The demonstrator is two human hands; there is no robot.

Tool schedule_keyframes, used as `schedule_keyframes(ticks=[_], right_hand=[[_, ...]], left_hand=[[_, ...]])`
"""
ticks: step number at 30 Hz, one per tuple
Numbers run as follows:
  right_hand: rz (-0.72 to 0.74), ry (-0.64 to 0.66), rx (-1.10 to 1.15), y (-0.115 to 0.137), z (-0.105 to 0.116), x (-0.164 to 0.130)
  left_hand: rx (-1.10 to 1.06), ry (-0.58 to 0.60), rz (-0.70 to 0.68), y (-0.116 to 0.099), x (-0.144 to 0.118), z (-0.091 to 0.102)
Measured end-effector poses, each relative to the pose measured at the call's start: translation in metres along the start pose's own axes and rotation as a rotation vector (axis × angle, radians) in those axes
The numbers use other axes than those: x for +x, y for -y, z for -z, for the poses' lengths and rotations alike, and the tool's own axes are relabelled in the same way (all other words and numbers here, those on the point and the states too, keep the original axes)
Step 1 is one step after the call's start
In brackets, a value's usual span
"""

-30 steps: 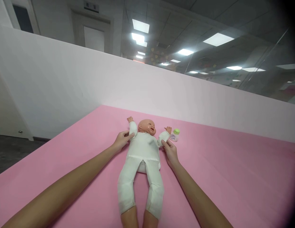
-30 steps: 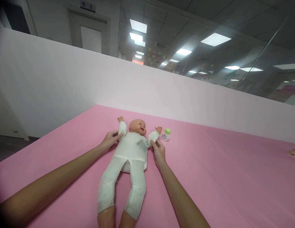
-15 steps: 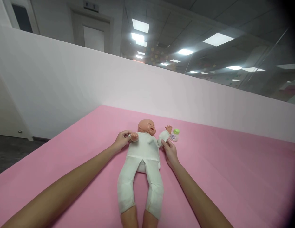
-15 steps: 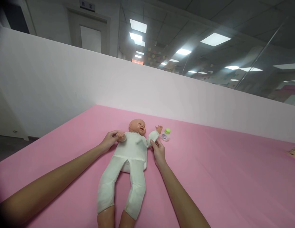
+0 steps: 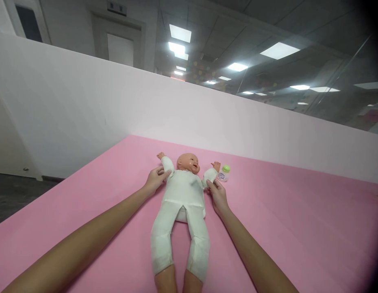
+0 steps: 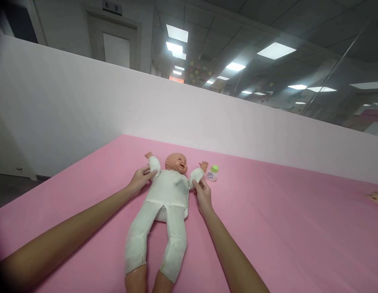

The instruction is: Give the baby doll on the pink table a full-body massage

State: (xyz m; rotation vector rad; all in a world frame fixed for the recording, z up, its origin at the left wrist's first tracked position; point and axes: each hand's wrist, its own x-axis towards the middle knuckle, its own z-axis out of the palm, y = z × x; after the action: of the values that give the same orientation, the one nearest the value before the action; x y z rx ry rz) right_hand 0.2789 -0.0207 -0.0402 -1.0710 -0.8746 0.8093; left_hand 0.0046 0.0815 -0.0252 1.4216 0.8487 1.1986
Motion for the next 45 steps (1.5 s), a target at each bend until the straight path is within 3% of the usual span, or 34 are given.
schedule_keyframes(ticks=[11, 17, 26, 32, 45], right_hand=[[-0.009, 0.045, 0.051, -0.001, -0.001, -0.001], [0.015, 0.076, 0.043, -0.001, -0.002, -0.002], [0.009, 0.021, 0.020, -0.004, -0.005, 0.000], [0.025, 0.004, -0.006, -0.003, -0.004, 0.000], [-0.016, -0.028, 0.032, -0.005, 0.001, 0.005]], left_hand=[[-0.021, 0.031, -0.063, -0.001, -0.002, -0.002], [-0.055, 0.019, 0.005, -0.005, -0.004, -0.006], [-0.006, 0.032, -0.070, -0.006, -0.004, -0.005], [0.122, -0.053, -0.068, -0.001, -0.002, -0.003], [0.186, -0.085, -0.100, 0.000, -0.002, -0.001]])
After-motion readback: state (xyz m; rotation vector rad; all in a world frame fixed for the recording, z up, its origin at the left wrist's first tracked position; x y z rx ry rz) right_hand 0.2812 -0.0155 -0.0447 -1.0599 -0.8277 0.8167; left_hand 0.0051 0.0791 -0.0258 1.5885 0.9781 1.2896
